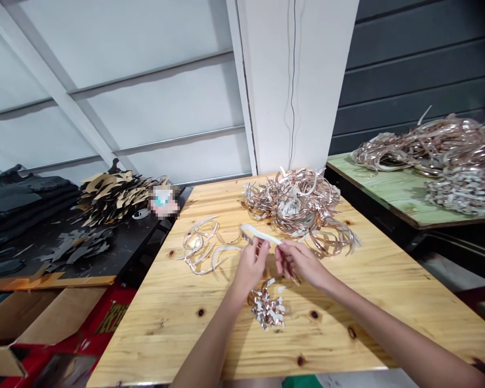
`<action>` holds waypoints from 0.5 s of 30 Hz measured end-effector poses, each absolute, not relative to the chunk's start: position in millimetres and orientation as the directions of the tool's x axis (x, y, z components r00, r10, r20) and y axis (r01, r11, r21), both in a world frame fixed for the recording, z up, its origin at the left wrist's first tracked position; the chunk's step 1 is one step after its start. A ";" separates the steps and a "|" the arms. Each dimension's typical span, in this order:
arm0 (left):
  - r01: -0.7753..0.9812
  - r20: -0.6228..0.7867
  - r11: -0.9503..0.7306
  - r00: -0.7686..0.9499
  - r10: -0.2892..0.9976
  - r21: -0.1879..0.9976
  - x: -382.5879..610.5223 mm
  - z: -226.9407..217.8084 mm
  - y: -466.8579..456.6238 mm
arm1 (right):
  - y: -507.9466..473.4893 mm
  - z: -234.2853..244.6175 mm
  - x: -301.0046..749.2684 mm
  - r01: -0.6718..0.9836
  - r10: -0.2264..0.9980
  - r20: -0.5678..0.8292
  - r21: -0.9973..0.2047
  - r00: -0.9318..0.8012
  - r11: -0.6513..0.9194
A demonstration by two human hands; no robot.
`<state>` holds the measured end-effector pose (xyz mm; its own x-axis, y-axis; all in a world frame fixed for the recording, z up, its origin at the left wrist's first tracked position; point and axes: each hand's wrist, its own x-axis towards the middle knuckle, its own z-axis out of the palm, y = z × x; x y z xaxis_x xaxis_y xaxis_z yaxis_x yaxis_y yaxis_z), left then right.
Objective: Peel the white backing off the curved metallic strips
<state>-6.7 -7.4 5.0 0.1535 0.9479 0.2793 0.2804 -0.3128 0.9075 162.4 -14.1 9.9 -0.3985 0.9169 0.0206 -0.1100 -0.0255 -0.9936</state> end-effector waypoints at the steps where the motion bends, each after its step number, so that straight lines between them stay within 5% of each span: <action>1: 0.281 0.250 -0.299 0.196 0.948 0.912 -4.4 4.9 -8.2 | -15.6 9.4 160.3 -0.124 0.898 0.019 -0.991 -0.441 -0.040; 15: 0.348 0.255 -0.355 0.303 0.918 0.868 -1.0 -2.0 -8.5 | -16.9 0.6 158.8 -0.001 0.898 0.017 -1.000 -0.439 0.019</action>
<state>-1.0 -8.5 -2.0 0.3030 0.9184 0.2545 0.3481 -0.3553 0.8675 158.8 -16.9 0.6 -0.4394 0.8981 0.0173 -0.0013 0.0187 -0.9998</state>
